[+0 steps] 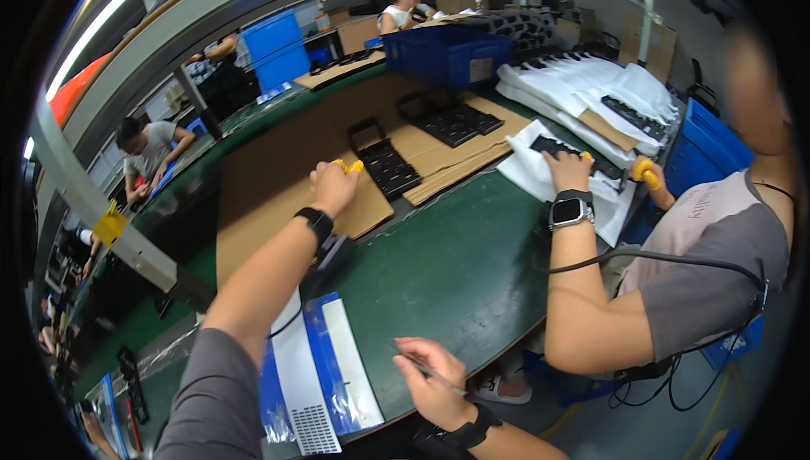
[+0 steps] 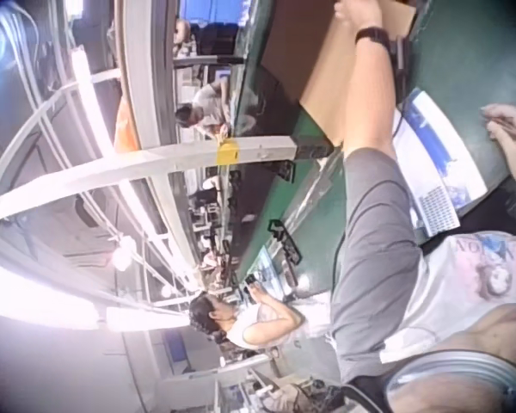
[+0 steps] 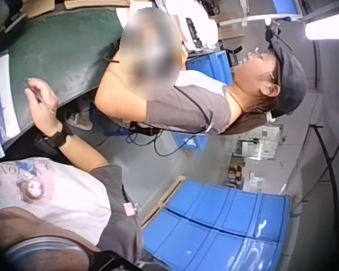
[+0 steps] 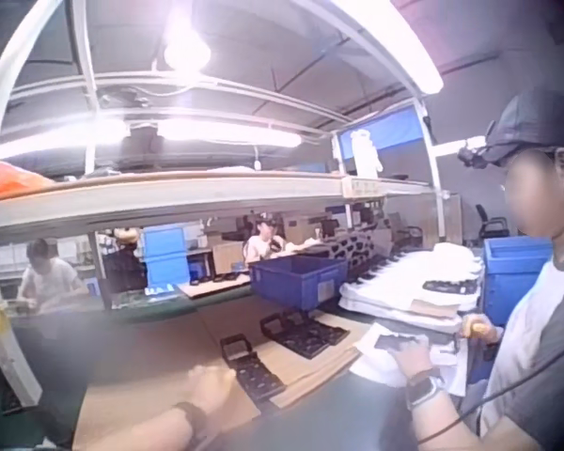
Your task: Using tweezers to precisely place components onto a plastic electronic chassis at an assembly station.
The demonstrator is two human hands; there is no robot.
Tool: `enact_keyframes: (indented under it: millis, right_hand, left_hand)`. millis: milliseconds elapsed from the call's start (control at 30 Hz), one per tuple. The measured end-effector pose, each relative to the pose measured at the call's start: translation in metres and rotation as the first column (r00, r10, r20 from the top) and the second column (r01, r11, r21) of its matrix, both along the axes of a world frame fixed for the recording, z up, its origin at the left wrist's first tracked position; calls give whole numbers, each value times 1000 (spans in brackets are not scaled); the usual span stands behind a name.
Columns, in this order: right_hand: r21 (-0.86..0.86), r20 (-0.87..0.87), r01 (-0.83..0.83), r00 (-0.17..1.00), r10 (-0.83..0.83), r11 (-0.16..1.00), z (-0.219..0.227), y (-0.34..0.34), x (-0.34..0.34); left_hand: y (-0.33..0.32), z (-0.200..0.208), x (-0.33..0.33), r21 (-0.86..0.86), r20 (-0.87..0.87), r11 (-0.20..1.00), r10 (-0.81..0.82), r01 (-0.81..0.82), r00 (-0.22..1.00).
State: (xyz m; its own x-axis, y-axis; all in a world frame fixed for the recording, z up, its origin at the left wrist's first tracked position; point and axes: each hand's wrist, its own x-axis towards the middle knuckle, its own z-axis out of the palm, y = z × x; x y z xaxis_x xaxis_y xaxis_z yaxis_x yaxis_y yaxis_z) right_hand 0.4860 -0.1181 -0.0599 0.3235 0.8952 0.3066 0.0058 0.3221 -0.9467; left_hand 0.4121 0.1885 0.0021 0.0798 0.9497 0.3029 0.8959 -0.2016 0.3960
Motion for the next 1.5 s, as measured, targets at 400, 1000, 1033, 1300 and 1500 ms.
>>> enact_keyframes:
  millis: [400,1000,1033,1300,1500]
  right_hand:
    - [88,-76,27,997,-20,996,6,-6,2]
    - [-230,-484,-601,753,445,765,31,-1,-97]
    - [-217,-489,-569,767,416,794,29,0,-98]
    - [-197,-336,-402,885,324,894,39,-4,-102]
    - [-320,-367,-464,864,344,826,31,-11,-101]
  left_hand:
    - [-57,25,-48,-140,973,841,18,522,231]
    - [-337,-23,-229,-189,979,982,190,15,-68]
    - [-340,-28,-233,-217,973,976,219,26,-76]
    - [-313,17,-225,-45,999,999,45,29,-15]
    - [-290,29,-231,152,986,983,-145,-99,77]
